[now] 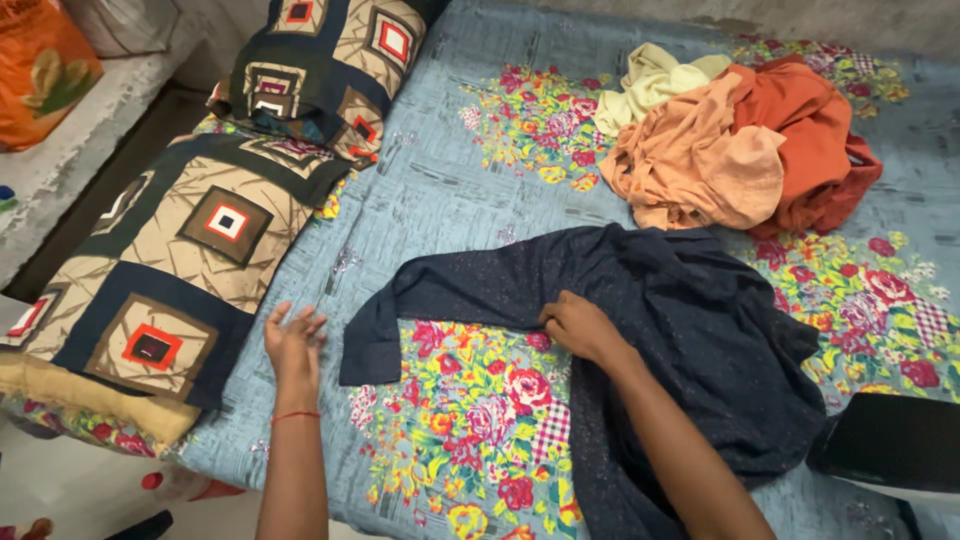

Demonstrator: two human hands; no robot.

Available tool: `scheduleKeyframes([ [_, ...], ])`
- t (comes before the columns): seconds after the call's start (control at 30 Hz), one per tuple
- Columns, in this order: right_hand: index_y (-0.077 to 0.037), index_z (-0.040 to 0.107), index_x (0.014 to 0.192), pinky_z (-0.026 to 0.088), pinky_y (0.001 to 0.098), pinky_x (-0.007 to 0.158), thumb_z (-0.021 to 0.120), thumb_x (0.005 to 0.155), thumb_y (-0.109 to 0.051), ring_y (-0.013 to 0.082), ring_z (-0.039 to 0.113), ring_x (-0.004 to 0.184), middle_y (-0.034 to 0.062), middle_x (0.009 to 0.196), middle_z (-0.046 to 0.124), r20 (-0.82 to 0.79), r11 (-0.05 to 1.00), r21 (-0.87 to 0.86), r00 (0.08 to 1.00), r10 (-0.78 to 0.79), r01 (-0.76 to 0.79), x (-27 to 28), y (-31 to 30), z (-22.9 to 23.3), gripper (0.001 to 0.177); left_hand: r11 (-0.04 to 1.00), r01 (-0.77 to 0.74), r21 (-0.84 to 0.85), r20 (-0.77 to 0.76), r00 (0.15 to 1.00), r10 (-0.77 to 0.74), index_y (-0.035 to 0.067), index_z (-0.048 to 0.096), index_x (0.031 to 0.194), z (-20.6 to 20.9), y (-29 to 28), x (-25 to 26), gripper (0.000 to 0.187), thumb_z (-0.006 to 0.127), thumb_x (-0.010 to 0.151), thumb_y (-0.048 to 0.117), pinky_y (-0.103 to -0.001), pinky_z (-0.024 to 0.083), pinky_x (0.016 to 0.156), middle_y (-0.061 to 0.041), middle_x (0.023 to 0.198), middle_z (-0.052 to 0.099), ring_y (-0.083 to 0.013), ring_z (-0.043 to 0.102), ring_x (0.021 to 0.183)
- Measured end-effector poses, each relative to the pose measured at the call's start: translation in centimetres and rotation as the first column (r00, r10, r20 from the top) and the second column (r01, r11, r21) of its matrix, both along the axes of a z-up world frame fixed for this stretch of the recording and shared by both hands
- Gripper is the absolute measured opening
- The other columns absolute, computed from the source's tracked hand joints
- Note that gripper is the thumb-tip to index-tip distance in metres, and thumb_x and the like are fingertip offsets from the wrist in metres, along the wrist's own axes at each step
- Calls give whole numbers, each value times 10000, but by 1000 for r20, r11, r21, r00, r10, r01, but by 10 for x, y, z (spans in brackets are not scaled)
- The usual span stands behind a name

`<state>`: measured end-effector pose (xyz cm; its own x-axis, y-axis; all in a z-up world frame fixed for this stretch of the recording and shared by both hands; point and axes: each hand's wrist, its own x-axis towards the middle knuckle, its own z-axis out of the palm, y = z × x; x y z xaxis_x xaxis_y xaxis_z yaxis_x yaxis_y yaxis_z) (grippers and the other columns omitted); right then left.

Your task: The person lays out a dark blue long-sleeved shirt on a bed, smooths it with their hands, and then uses an electric iron to press the back and sleeves. The shirt remains on the bed throughout the clip.

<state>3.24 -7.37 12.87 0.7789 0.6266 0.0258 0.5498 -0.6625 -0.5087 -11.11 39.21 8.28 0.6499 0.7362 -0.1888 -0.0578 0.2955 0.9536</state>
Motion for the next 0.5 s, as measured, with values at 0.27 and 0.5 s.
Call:
scheduleKeyframes([
  [0.27, -133, 713, 1227, 531, 452, 987, 599, 908, -157, 361, 651, 1130, 138, 1231, 684, 190, 968, 180, 959, -208, 175, 35, 6, 17, 340, 50, 395, 917, -392, 918, -61, 36, 659, 1163, 82, -125, -62, 629, 854, 678, 384, -488, 477, 887, -164, 1151, 642, -362, 592, 1090],
  [0.5, -183, 637, 1367, 446, 546, 886, 694, 850, -287, 401, 567, 1242, 114, 1495, 544, 270, 967, -163, 951, -149, 198, 54, 18, 4, 531, 279, 390, 878, -414, 910, 32, 57, 714, 1195, 37, -83, -32, 392, 677, 921, 335, -457, 514, 958, -160, 1172, 725, -356, 658, 1102],
])
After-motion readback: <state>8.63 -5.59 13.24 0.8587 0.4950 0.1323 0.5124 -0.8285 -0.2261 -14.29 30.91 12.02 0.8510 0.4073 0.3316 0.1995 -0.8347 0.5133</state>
